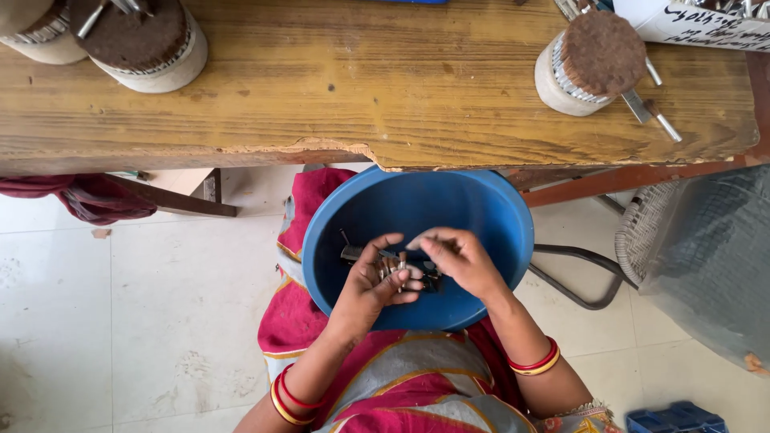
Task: The person sits with a blue basin on their lap, picking small metal tubes from the basin and pressing them into round brown fibrous discs one at a time. Finished discs with protruding tubes are placed on the wooden workbench, and the person occasionally reaches into trays of parts on the bench for more components.
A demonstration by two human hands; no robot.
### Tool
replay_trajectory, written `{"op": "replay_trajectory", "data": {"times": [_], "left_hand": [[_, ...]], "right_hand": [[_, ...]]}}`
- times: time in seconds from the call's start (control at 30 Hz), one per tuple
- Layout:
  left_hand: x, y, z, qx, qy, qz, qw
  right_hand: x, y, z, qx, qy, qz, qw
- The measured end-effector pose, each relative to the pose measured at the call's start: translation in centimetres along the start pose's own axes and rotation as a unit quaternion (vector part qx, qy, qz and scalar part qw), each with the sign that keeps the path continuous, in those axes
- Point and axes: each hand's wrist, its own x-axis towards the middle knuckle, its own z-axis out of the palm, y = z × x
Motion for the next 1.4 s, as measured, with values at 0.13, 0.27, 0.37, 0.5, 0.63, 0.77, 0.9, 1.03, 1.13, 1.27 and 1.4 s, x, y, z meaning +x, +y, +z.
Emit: {"op": "replay_trajectory", "data": {"times": [0.13, 0.27, 0.37, 0.5, 0.63, 0.77, 0.9, 1.03, 1.13, 1.27, 1.4], "left_hand": [[-0.9, 2.1, 1.3, 0.049, -0.077, -0.004, 0.996], [-0.8, 2.1, 1.5, 0.061, -0.098, 0.012, 0.993], [-1.0, 3.3, 2.3, 0.048, -0.100, 0.009, 0.994], [-0.7, 2.6, 1.6, 0.054, -0.102, -0.002, 0.993], [0.7, -2.0, -1.3, 0.031, -0.021, 0.077, 0.996], [0.0, 0.2, -0.6, 0.032, -0.021, 0.063, 0.997], [-0.6, 1.5, 0.3, 0.053, -0.035, 0.041, 0.997], [-1.2, 3.0, 1.1, 0.053, -0.039, 0.049, 0.997], [-1.3, 3.2, 0.7, 0.034, -0.037, 0.032, 0.998], [-1.4, 3.6, 0.4, 0.027, -0.034, 0.021, 0.999], [-1.2, 3.2, -0.8, 0.040, -0.032, 0.044, 0.998]], "right_hand": [[-0.9, -0.1, -0.3, -0.134, -0.107, -0.060, 0.983], [-0.6, -2.1, 1.6, -0.200, -0.083, -0.039, 0.976], [-0.3, -0.3, -1.0, -0.151, -0.061, -0.177, 0.971], [-0.2, -0.5, -0.4, -0.007, -0.009, -0.041, 0.999], [-0.7, -0.9, -0.2, -0.107, -0.022, -0.053, 0.993], [-1.0, 0.1, -0.4, -0.204, -0.005, -0.099, 0.974], [-1.9, -0.4, 2.0, -0.571, 0.053, -0.136, 0.808], [-2.3, 2.0, 1.5, -0.703, -0.006, -0.094, 0.704], [-2.3, 2.8, 1.4, -0.731, -0.026, -0.058, 0.680], [-2.2, 2.6, 1.6, -0.728, -0.039, -0.037, 0.683], [-3.4, -0.8, 1.9, -0.694, -0.062, -0.012, 0.717]]}}
